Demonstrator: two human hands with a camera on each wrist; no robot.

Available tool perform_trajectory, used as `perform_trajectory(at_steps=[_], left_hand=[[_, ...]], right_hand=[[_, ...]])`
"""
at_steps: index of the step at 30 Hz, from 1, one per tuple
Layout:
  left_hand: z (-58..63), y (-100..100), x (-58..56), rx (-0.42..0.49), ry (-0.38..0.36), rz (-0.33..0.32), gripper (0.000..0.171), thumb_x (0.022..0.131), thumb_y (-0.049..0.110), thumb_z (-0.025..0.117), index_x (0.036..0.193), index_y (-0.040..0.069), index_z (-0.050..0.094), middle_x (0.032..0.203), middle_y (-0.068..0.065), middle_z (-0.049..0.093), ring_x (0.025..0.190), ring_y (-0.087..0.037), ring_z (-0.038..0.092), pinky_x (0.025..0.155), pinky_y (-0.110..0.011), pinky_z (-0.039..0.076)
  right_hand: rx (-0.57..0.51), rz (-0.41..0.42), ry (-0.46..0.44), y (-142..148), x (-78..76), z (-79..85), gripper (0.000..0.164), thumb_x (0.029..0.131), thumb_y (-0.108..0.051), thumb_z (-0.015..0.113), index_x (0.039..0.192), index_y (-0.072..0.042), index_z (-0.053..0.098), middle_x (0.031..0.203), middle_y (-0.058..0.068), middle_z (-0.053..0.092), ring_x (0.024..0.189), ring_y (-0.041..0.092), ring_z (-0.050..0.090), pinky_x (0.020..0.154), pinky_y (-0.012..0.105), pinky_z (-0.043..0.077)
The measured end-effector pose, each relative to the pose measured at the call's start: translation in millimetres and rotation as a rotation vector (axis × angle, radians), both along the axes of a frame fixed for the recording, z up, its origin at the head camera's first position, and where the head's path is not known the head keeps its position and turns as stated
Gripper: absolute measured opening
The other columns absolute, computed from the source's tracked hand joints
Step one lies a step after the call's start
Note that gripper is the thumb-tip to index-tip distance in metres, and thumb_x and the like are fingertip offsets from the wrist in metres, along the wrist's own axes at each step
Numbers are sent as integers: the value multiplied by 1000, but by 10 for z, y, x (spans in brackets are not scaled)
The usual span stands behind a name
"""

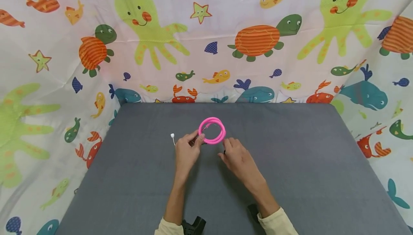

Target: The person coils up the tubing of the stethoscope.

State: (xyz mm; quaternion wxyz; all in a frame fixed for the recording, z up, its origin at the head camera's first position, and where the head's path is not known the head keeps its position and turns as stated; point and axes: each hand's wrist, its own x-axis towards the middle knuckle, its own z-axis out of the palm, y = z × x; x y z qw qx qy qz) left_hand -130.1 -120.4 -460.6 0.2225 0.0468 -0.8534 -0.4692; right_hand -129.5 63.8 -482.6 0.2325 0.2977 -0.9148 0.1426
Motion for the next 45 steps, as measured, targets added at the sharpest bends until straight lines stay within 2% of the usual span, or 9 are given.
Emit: perform_trajectory(at_steps=[6,13,17,21,26,30,33,38,45], left_hand=[[1,77,-3,-13,-23,55,30,92,22,80,114,1,80,73,-13,67,66,-15,54,60,-26,41],[27,222,-3,-26,-18,102,32,91,21,81,115,1,80,75,-13,67,66,-19,56,60,-29,43],[29,289,-7,-98,9,123,33,91,22,81,116,1,79,76,-13,67,68,-23,58,70,-35,40],[4,309,6,-189,46,159,32,89,22,83,114,3,80,77,-14,69,70,-26,62,72,-39,35],[-18,300,18,-312,128,180,28,88,24,81,111,7,82,79,-13,71,76,-28,67,70,-42,36],[8,305,35,-382,193,177,30,89,28,79,110,8,81,84,-13,72,77,-29,66,71,-42,39],[17,320,42,-432,227,181,32,89,28,79,112,6,82,84,-13,72,74,-29,64,70,-42,41],[-7,350,57,-453,237,174,29,89,22,81,114,6,82,84,-11,71,74,-27,62,73,-41,42],[37,387,77,-470,250,131,26,89,23,80,112,10,81,79,-8,64,70,-25,56,71,-39,40]], right_hand=[[43,34,31,-152,99,22,42,84,-17,89,110,3,63,91,11,63,79,20,58,69,31,56],[-14,25,88,-285,176,22,30,82,-10,87,97,0,63,88,12,60,75,21,56,62,29,52],[-20,6,66,-337,230,32,28,82,-8,88,97,0,65,88,12,59,77,21,55,61,28,50],[34,24,40,-344,278,97,27,84,-5,84,102,2,65,92,12,60,82,22,57,64,28,52],[-7,100,72,-268,231,262,33,84,-1,82,110,4,63,94,12,66,84,22,65,76,31,57],[-107,113,58,-204,183,358,34,82,-2,84,107,3,61,86,10,67,76,18,64,69,29,57],[-114,106,33,-177,179,412,32,83,-5,84,106,2,63,86,10,68,76,17,65,68,28,58],[-83,126,-7,-125,159,508,38,88,-11,84,120,2,66,94,10,71,82,17,67,77,29,62],[-149,66,-131,-60,5,547,38,89,-11,81,121,-1,62,85,7,68,67,13,55,64,25,55]])
